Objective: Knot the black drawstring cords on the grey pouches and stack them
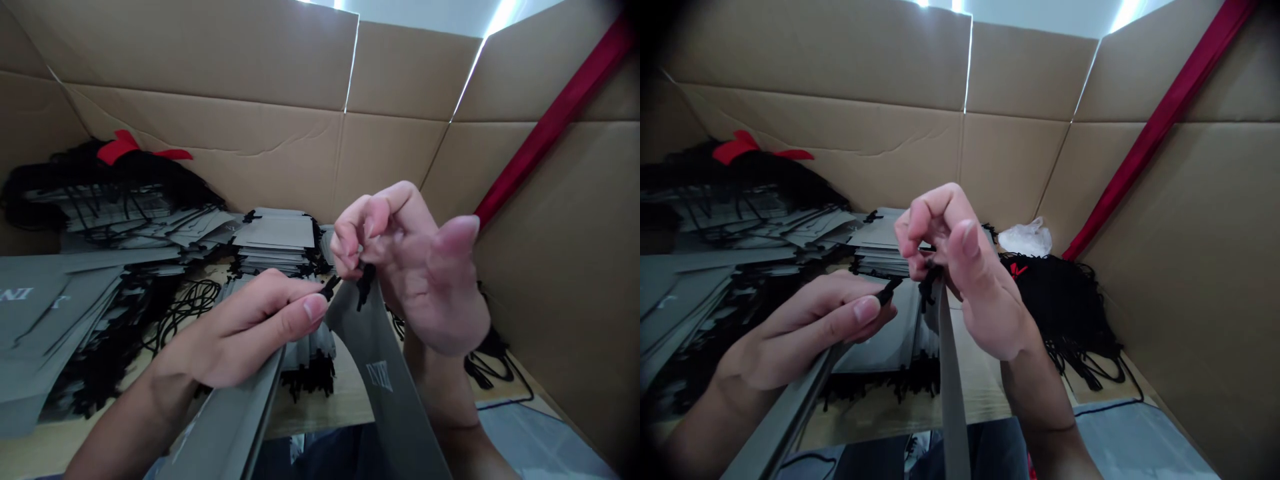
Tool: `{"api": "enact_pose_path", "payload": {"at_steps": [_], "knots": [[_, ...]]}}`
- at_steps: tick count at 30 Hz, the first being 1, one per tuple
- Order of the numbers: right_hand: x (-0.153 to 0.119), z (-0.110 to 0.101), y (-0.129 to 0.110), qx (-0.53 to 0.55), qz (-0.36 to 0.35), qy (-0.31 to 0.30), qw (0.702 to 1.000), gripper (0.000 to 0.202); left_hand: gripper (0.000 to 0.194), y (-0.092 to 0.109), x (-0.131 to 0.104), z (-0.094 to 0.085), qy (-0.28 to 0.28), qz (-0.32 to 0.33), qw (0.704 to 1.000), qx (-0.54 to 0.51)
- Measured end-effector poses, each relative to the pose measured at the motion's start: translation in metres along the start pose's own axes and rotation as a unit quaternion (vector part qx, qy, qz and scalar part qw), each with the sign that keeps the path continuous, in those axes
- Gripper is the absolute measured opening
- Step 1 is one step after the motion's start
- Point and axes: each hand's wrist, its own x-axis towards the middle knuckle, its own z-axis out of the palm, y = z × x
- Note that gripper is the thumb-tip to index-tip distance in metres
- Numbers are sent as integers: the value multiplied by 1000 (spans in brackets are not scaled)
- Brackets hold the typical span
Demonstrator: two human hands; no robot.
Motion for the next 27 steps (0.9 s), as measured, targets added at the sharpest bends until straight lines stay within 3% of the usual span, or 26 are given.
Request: {"api": "enact_pose_path", "payload": {"at_steps": [3, 9, 15, 27], "knots": [[-3, 5, -6, 3, 21, 8, 1000, 56, 51, -3, 2, 2, 15, -4, 1000, -20], [4, 9, -9, -25, -28, 51, 998, 56, 47, -4, 7, 11, 73, 61, 991, 91], [9, 10, -6, 60, -2, 104, 993, 62, 44, -11, 15, 12, 79, 127, 980, 134], [5, 11, -2, 41, -6, 120, 992, 56, 39, -13, 16, 12, 74, 140, 965, 210]]}}
